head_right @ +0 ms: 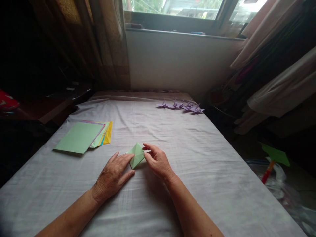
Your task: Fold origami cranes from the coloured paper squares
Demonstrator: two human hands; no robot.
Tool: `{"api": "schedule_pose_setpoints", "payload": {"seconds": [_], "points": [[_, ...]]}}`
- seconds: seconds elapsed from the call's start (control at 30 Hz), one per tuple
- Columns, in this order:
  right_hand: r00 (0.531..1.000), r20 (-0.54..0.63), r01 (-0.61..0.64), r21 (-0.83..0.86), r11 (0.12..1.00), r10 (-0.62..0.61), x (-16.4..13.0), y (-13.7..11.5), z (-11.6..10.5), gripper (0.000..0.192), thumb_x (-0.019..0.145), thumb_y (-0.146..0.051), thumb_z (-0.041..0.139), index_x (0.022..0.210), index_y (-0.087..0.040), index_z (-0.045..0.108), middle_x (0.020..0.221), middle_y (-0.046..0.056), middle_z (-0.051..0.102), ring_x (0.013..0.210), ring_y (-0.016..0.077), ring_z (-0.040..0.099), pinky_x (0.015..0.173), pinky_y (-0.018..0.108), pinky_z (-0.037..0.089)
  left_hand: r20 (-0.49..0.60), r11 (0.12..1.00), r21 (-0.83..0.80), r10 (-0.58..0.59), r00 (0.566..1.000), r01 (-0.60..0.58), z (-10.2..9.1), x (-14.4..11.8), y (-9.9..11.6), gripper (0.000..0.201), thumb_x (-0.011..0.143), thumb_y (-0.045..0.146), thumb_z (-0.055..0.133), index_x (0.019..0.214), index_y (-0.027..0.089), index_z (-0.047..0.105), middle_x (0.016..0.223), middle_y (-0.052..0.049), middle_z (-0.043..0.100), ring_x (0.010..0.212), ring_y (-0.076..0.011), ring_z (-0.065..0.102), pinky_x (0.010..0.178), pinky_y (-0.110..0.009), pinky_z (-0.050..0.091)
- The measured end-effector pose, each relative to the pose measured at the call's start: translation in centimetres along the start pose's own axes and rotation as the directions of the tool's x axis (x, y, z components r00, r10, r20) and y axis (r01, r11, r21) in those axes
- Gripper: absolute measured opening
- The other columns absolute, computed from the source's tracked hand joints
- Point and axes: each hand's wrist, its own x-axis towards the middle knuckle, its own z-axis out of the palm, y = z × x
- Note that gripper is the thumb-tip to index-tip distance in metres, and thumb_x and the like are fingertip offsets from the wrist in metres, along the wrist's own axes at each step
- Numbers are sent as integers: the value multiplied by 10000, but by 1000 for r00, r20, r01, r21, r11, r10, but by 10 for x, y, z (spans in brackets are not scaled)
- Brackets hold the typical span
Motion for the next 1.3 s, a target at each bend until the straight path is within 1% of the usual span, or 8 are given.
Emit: {"api": "schedule_pose_setpoints", "payload": {"seconds": [0.2,0.3,0.4,0.53,0.63,0.7,1.03,1.3], "points": [[990,111,-114,315,942,83,-5,-12,9,403,753,-234,669,1154,-274,671,1164,44,695,882,171,704,876,378,561,-88,1000,-15,4,996,-5,-2,0,0,466,909,227,538,1357,169,426,1210,-125,680,1065,-244,663,1074,-522,396],[991,129,-81,321,944,41,-7,-11,12,386,782,-276,682,1167,-296,659,1215,49,670,952,197,703,900,399,553,-112,996,-83,-36,993,27,-5,2,-1,384,927,184,471,1310,200,496,1133,-91,719,970,-218,699,1025,-468,459],[998,3,58,174,983,-60,-7,-7,10,385,807,-295,667,1192,-295,643,1207,62,661,977,205,691,885,391,552,-131,954,-254,-195,972,157,-8,2,-1,320,942,217,439,1233,218,572,1058,-64,747,898,-195,720,860,-328,551],[972,-114,195,-111,974,-208,-8,-3,5,399,792,-294,677,1188,-263,649,1182,79,654,978,203,656,832,354,541,15,697,-600,-481,877,393,-13,4,-1,350,912,324,482,1220,185,577,959,-54,755,886,-191,723,773,-265,558],[988,-22,149,-99,984,-152,-8,-4,7,398,843,-324,624,1229,-223,623,925,46,693,788,162,651,711,302,536,191,468,-751,-522,831,466,-15,6,-1,467,897,373,498,1307,149,505,795,-22,725,735,-170,718,720,-269,554],[995,26,95,-56,994,-94,-10,-4,10,401,868,-339,592,1242,-198,612,719,-7,628,643,130,599,625,270,511,262,399,-775,-503,824,490,-16,7,-1,525,895,388,511,1359,147,460,734,7,684,638,-146,697,682,-259,542],[995,-71,-66,27,997,67,-14,3,17,438,810,-341,598,1207,-156,612,619,-53,515,539,104,488,538,237,445,201,485,-713,-551,810,507,-22,2,0,509,879,405,545,1336,191,477,766,36,626,478,-89,604,489,-204,493],[995,-95,22,-86,996,-30,-18,4,20,372,847,-307,562,1196,-191,616,795,14,649,659,124,598,636,250,517,150,573,-608,-596,789,549,-23,-2,-7,245,855,384,551,1014,211,623,750,28,660,484,-92,593,494,-195,488]]}}
